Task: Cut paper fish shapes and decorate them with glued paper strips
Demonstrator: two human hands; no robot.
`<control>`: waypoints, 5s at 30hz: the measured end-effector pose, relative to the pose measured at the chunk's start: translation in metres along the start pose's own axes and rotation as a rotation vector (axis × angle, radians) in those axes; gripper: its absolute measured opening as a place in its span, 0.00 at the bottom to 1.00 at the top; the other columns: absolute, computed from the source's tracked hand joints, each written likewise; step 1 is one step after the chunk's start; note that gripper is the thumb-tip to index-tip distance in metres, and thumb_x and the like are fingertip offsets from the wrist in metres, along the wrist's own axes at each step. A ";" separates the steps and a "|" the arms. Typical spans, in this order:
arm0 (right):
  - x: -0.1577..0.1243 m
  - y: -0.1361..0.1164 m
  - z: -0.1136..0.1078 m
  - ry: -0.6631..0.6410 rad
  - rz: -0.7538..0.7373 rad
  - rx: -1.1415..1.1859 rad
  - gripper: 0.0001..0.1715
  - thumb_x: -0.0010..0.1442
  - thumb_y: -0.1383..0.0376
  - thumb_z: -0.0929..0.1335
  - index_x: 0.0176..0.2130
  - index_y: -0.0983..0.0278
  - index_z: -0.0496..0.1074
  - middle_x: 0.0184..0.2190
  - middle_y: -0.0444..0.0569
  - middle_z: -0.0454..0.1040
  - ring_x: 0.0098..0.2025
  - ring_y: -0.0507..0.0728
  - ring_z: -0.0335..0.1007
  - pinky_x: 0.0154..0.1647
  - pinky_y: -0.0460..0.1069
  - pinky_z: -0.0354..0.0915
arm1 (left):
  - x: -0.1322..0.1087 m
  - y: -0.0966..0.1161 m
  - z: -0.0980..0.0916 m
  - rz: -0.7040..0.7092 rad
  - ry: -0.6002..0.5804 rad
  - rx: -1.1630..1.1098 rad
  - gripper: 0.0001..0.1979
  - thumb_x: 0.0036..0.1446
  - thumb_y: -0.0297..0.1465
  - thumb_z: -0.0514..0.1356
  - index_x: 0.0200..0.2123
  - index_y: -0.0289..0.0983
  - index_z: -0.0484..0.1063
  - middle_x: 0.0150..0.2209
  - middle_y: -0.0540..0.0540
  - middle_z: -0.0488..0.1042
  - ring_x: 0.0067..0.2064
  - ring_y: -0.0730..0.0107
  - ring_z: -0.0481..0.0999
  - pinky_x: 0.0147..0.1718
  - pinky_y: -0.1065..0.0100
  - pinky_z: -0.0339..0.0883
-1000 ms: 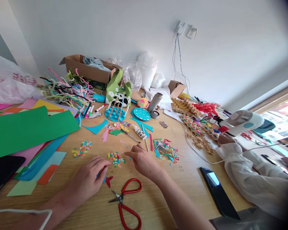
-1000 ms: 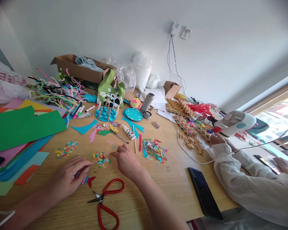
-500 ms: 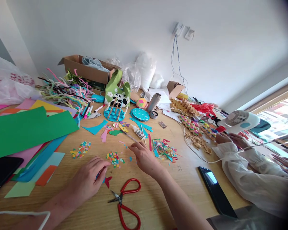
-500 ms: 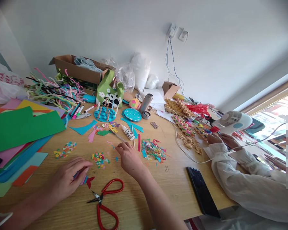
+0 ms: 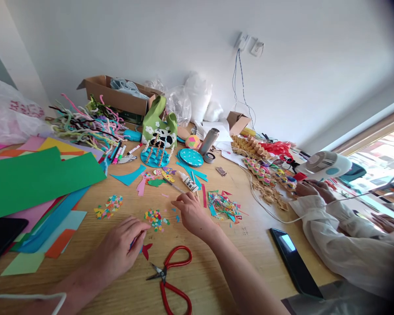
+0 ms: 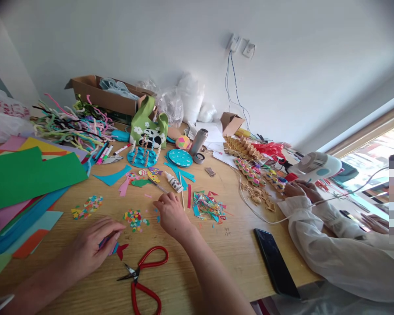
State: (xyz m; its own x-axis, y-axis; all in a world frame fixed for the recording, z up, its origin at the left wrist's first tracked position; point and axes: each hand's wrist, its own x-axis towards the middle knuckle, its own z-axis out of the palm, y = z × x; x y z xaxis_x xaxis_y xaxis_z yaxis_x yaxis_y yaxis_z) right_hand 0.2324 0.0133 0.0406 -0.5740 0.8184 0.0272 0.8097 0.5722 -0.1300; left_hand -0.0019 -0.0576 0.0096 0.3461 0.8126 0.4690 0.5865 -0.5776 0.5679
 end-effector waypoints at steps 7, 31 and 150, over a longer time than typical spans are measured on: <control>-0.001 0.004 -0.004 -0.060 -0.010 0.017 0.22 0.57 0.78 0.62 0.44 0.62 0.77 0.42 0.52 0.72 0.46 0.59 0.59 0.50 0.52 0.57 | 0.001 -0.004 -0.001 -0.003 0.065 0.031 0.09 0.61 0.27 0.53 0.38 0.40 0.73 0.33 0.48 0.77 0.37 0.68 0.76 0.37 0.69 0.70; 0.002 0.012 0.001 -0.063 0.190 -0.020 0.28 0.55 0.78 0.61 0.52 0.64 0.73 0.39 0.56 0.68 0.47 0.61 0.60 0.48 0.52 0.59 | 0.003 0.000 -0.003 0.013 0.081 0.028 0.09 0.61 0.27 0.53 0.38 0.41 0.72 0.33 0.48 0.77 0.36 0.69 0.77 0.36 0.70 0.70; 0.046 -0.006 0.004 0.052 -0.094 -0.148 0.20 0.62 0.71 0.62 0.53 0.63 0.71 0.47 0.55 0.70 0.50 0.63 0.58 0.52 0.57 0.56 | 0.013 -0.009 -0.018 -0.135 0.340 0.108 0.07 0.60 0.29 0.53 0.36 0.40 0.72 0.34 0.47 0.79 0.36 0.67 0.79 0.37 0.67 0.72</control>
State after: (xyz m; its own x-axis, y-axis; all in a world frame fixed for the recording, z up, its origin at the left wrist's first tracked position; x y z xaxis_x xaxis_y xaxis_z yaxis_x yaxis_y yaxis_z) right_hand 0.2003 0.0473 0.0383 -0.6442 0.7603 0.0839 0.7640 0.6448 0.0225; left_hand -0.0165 -0.0435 0.0227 0.0079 0.7978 0.6029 0.6901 -0.4406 0.5741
